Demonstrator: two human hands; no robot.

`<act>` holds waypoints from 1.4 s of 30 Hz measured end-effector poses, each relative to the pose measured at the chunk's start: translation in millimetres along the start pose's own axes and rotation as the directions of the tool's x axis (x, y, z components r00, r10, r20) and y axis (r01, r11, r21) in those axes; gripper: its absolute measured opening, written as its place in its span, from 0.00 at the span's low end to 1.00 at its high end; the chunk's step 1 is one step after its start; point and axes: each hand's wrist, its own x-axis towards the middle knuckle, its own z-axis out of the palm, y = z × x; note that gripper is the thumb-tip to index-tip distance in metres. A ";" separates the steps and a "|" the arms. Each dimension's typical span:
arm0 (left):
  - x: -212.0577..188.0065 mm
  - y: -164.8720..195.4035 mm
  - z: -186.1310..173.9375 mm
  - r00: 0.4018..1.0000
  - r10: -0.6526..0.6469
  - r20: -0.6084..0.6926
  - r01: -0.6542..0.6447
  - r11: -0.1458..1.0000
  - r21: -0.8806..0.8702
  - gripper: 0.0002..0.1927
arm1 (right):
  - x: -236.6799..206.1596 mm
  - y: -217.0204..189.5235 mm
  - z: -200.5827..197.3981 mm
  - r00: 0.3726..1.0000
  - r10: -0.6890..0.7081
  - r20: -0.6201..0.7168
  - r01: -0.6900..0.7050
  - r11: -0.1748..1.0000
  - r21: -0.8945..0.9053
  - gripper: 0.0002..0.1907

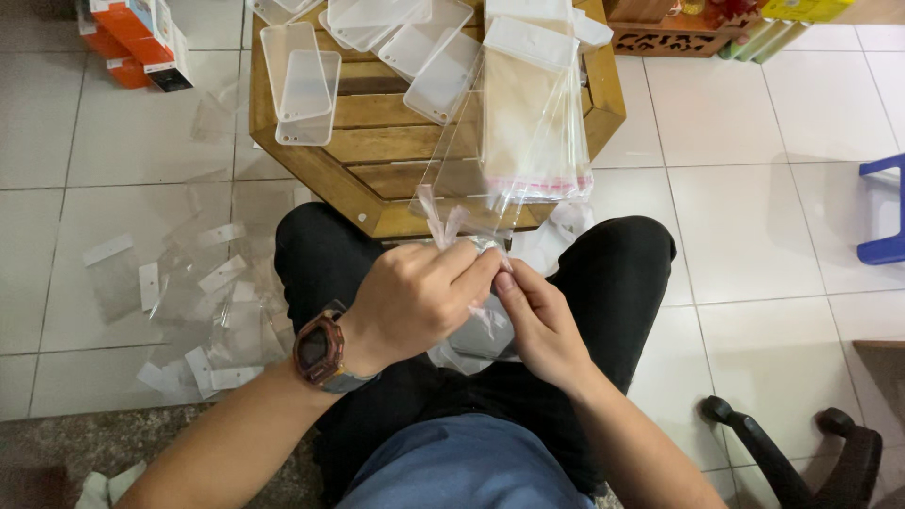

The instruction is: The person sits on the floor and repeatedly picks up clear phone cases from a wooden table, places each into a small plastic bag, and stacks the packaged units. The person handles the cases one at a time and maintains a growing pile of finished packages.

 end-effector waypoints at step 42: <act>-128.9 3.1 6.6 0.858 -0.225 0.462 0.509 0.254 -0.822 0.19 | -29.6 53.0 -35.2 0.884 0.207 0.419 -0.351 0.886 0.302 0.12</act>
